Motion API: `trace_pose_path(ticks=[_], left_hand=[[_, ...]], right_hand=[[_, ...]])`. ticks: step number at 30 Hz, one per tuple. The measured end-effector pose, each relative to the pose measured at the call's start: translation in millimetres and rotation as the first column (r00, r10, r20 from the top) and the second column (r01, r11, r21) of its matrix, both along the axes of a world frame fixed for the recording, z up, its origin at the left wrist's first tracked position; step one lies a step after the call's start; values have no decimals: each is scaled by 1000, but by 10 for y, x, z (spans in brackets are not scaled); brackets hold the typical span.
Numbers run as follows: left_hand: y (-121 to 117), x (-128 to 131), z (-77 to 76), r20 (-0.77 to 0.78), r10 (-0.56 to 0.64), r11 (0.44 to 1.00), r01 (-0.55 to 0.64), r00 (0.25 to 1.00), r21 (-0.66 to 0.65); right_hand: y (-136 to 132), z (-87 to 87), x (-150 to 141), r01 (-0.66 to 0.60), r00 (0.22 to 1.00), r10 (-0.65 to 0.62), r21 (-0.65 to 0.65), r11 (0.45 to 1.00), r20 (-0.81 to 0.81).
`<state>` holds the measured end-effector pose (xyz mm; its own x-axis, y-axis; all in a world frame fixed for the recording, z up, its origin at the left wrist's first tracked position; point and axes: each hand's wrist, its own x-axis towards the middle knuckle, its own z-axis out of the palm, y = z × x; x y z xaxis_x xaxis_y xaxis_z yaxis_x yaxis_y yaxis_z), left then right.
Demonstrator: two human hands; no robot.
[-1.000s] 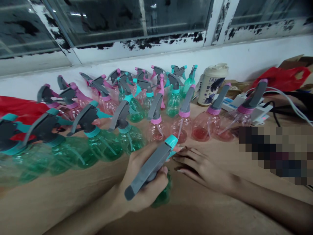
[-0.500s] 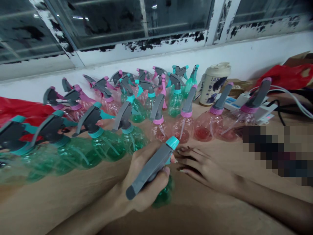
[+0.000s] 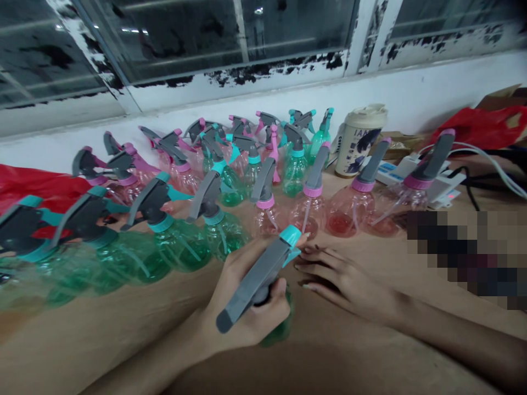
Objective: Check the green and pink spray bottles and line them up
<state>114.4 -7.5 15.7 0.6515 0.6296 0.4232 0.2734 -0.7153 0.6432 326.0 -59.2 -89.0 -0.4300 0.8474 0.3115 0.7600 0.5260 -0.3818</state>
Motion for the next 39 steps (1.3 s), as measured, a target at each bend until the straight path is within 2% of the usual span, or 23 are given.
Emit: trace_pose_path(ticks=[5,12,18,22,27,33,39], left_hand=[[10,14,27,43,-35,998,37,998,-54],[64,27,54,66,-154,987,156,986,-25],[54,3,86,15,-123,992,123,992,0],[36,-7,85,27,-116,993,116,993,2],[30,-16,71,-30,-103,995,102,994,-5],[52,-18,52,44,-129,991,128,991,27],[47,-2,-10,50,-38,999,36,998,36]], right_hand=[[-3,27,-4,1,1000,-1,-19,1000,-12],[-9,38,-2,-7,1000,7,-10,1000,-2],[-14,28,-1,22,999,-21,-2,1000,39],[-11,24,0,6,1000,-6,14,1000,22],[-11,37,-4,-2,1000,2,11,1000,3],[-7,46,-1,-2,1000,2,19,1000,-21],[-2,52,4,-13,1000,13,-9,1000,-25]])
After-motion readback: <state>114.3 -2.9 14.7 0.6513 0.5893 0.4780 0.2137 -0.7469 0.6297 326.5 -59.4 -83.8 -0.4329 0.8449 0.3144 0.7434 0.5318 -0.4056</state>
